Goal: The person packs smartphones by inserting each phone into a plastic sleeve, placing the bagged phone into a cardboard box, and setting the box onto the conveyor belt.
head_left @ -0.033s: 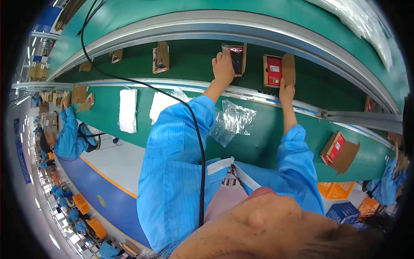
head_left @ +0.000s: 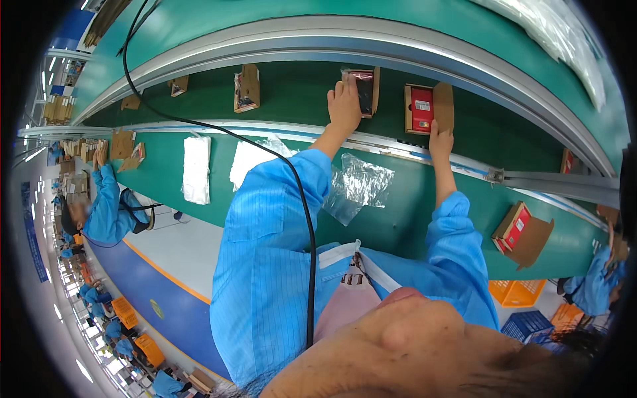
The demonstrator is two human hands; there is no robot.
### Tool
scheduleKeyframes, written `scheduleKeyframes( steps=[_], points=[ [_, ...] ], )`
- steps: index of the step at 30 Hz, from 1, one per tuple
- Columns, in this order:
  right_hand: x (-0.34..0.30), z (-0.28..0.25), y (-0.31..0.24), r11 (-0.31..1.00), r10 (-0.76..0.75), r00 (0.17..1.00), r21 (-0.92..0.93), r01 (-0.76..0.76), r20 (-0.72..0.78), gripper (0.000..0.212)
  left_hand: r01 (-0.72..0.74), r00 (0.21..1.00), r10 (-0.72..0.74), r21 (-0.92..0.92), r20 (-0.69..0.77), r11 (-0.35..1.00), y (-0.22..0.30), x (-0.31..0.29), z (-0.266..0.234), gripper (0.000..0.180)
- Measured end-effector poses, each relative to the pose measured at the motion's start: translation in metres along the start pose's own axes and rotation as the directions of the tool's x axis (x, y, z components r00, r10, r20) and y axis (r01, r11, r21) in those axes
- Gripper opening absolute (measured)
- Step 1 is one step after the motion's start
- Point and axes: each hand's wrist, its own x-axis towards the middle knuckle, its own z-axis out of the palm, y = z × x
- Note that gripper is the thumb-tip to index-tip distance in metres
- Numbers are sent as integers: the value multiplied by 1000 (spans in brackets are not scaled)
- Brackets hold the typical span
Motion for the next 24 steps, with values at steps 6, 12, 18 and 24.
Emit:
scheduleKeyframes(
  steps=[6,12,18,24],
  points=[
    [-1,-15,-10,993,-49,997,113,43,57,39,-132,982,117,94,151,987,-1,-2,-14,52],
    [-53,-93,-24,943,-326,942,-40,329,77,43,-29,999,13,-504,-35,863,41,-91,-73,20],
    [-161,-154,-26,648,-497,829,-525,552,258,59,35,979,56,-436,195,900,96,-179,-75,17],
    [-189,-168,-14,800,-447,881,-371,472,156,61,-161,960,227,-341,163,926,81,-192,-58,14]
  ],
)
